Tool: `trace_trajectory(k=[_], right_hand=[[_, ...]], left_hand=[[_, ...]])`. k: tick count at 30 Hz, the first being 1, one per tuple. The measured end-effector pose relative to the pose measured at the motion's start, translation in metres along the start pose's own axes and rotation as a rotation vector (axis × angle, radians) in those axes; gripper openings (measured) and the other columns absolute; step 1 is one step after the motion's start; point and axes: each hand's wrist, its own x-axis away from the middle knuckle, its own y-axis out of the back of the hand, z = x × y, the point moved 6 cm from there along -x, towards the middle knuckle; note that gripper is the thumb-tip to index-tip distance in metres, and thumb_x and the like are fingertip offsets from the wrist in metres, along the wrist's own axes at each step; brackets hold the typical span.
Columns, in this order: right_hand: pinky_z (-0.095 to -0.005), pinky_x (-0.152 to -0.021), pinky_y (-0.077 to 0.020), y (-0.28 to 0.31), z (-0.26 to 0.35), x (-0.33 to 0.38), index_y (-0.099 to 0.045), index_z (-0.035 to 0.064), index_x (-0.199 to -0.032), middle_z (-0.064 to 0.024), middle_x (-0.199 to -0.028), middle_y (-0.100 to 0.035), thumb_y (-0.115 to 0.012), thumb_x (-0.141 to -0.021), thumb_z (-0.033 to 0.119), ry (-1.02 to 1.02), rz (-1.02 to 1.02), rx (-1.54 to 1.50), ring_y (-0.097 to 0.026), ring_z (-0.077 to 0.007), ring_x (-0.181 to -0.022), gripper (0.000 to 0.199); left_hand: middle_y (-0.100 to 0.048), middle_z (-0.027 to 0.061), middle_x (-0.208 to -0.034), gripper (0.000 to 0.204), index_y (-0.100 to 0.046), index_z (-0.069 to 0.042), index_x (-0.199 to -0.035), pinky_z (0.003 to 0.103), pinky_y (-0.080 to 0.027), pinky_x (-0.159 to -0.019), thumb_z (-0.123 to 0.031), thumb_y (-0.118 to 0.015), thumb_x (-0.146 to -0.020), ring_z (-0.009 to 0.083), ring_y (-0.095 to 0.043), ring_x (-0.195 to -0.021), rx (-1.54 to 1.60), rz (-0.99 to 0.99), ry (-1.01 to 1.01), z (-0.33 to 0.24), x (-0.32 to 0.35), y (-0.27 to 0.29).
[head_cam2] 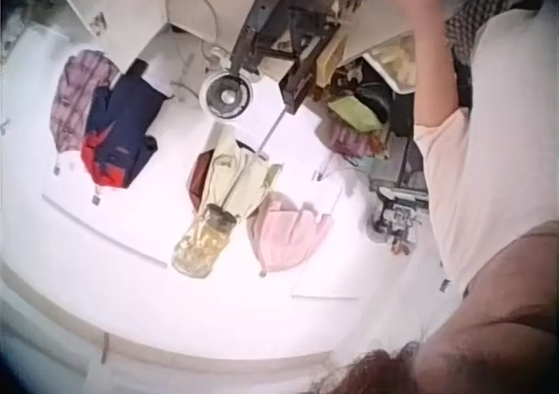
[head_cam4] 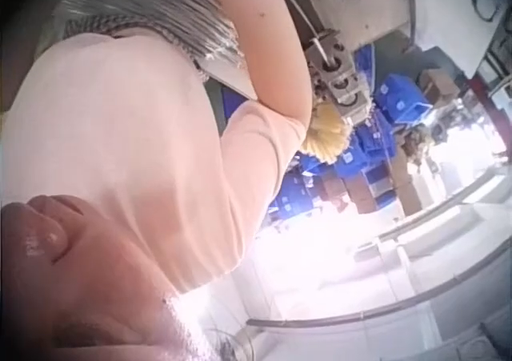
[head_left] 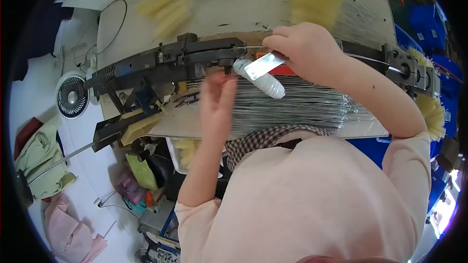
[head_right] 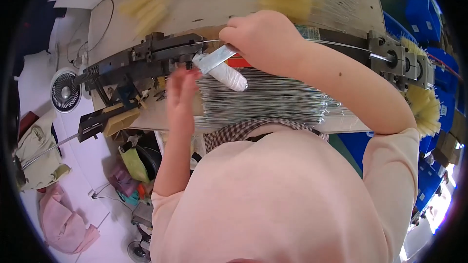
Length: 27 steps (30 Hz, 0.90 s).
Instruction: The person assembles a cylindrical brush by inserting bristles and thread from a spool into a metal brush frame using a specialized brush-making machine.
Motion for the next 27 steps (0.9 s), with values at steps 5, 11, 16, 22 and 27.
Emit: trace_trajectory(k=[5, 11, 16, 22, 27], right_hand=[[-0.0374, -0.066, -0.0483, -0.008, -0.012, -0.015, -0.063, 0.0115, -0.092, -0.0044, -0.083, -0.061, -0.058, -0.075, 0.012, -0.094, 0.127, -0.199, -0.060, -0.0260, -0.081, 0.017], [-0.0401, -0.069, -0.0477, -0.013, -0.014, -0.021, -0.063, 0.0115, -0.093, -0.0069, -0.084, -0.062, -0.058, -0.076, 0.014, -0.082, 0.219, -0.192, -0.059, -0.0275, -0.082, 0.017], [-0.0382, -0.069, -0.0456, -0.005, 0.005, -0.021, -0.059, 0.0073, -0.088, -0.0072, -0.081, -0.056, -0.061, -0.071, 0.013, 0.064, 0.113, -0.010, -0.057, -0.0266, -0.079, 0.018], [-0.0344, -0.069, -0.0451, -0.046, 0.041, 0.015, -0.053, 0.0013, -0.100, -0.0094, -0.085, -0.052, -0.062, -0.066, 0.012, 0.125, 0.090, -0.038, -0.055, -0.0254, -0.078, 0.036], [-0.0384, -0.068, -0.0468, -0.063, 0.035, 0.016, -0.043, -0.0016, -0.122, -0.0127, -0.085, -0.054, -0.058, -0.070, 0.008, -0.072, 0.193, -0.135, -0.057, -0.0297, -0.078, 0.054]], left_hand=[[-0.056, 0.0082, -0.103, 0.036, -0.042, -0.002, -0.117, 0.033, -0.044, -0.087, -0.018, -0.058, -0.088, 0.0198, -0.055, -0.098, 0.740, 0.330, 0.341, -0.016, -0.013, -0.066], [-0.056, 0.0084, -0.099, 0.039, -0.041, -0.003, -0.118, 0.034, -0.048, -0.082, -0.013, -0.060, -0.085, 0.0209, -0.059, -0.092, 0.359, 0.281, 0.323, 0.010, -0.020, -0.059], [-0.055, 0.0089, -0.096, 0.036, -0.041, -0.001, -0.112, 0.027, -0.048, -0.068, -0.010, -0.062, -0.084, 0.0135, -0.058, -0.079, -0.307, 0.098, -0.076, 0.014, -0.026, -0.051], [-0.055, 0.0054, -0.100, 0.056, -0.026, -0.007, -0.120, 0.026, -0.047, -0.079, 0.000, -0.063, -0.079, 0.0151, -0.056, -0.091, -0.039, 0.100, -0.256, 0.050, -0.040, -0.051], [-0.055, 0.0079, -0.102, 0.049, -0.035, -0.004, -0.117, 0.027, -0.047, -0.079, -0.004, -0.065, -0.079, 0.0129, -0.055, -0.095, 0.530, 0.148, 0.005, 0.040, -0.035, -0.044]])
